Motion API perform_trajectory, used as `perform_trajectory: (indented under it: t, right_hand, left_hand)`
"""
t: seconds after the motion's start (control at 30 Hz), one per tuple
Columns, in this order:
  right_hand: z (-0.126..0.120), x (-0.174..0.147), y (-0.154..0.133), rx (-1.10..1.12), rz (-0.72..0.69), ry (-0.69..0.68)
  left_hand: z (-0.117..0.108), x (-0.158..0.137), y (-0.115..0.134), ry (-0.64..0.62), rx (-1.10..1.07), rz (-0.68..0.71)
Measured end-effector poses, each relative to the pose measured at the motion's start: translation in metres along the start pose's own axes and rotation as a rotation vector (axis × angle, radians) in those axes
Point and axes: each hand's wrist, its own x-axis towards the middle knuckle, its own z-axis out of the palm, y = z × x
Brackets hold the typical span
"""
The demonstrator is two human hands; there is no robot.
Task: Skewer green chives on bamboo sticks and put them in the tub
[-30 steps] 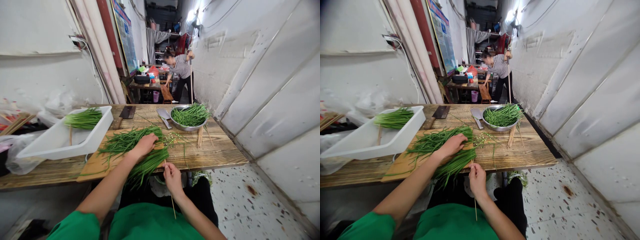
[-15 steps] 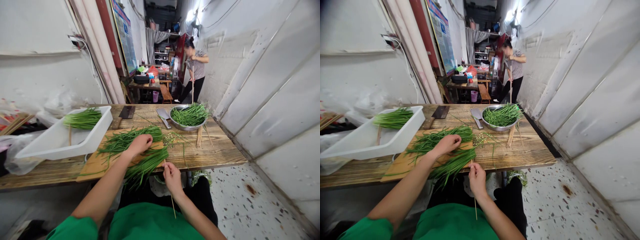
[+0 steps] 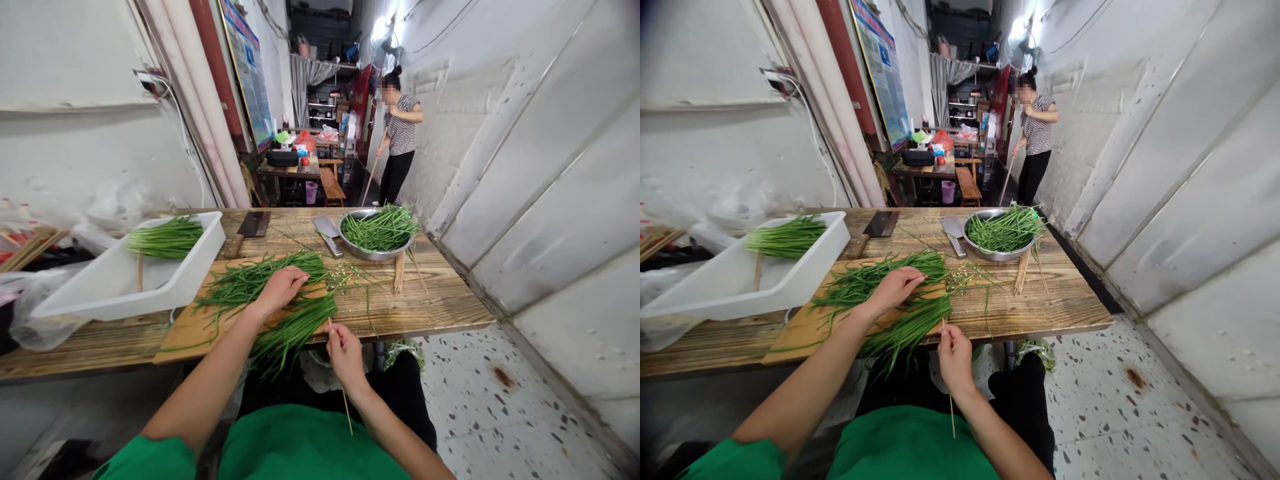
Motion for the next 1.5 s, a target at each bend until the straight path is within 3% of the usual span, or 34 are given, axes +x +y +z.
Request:
perform_trajectory:
  t: [0.2,0.5,0.87,1.1,1.33,1.5]
  right_hand:
    - [0.000,0.000,0.001,-0.010,-0.020,0.003]
    - [-0.001,0.002,0.005,0.013,0.000,-0.010]
    - [-0.002,0.002,0.005,0.017,0.005,-0.009]
    - [-0.002,0.001,0.006,-0.010,-0.003,-0.001]
    - [-0.003,0.001,0.009,-0.083,-0.064,0.008]
    - [-0.003,0.002,0.010,-0.089,-0.071,0.000]
  left_hand:
    - [0.006,-0.004,0.008,-0.047,-0.077,-0.097]
    - [0.013,-0.009,0.015,-0.132,-0.097,-0.074]
    - [0.009,-0.008,0.017,-0.141,-0.049,-0.003]
    - [0.006,-0.010,0.017,-0.145,-0.143,-0.077]
    - [-0.002,-0.009,0.026,-0.251,-0.072,-0.057]
    - [-0.001,-0.002,0.027,-0.252,-0.042,-0.103]
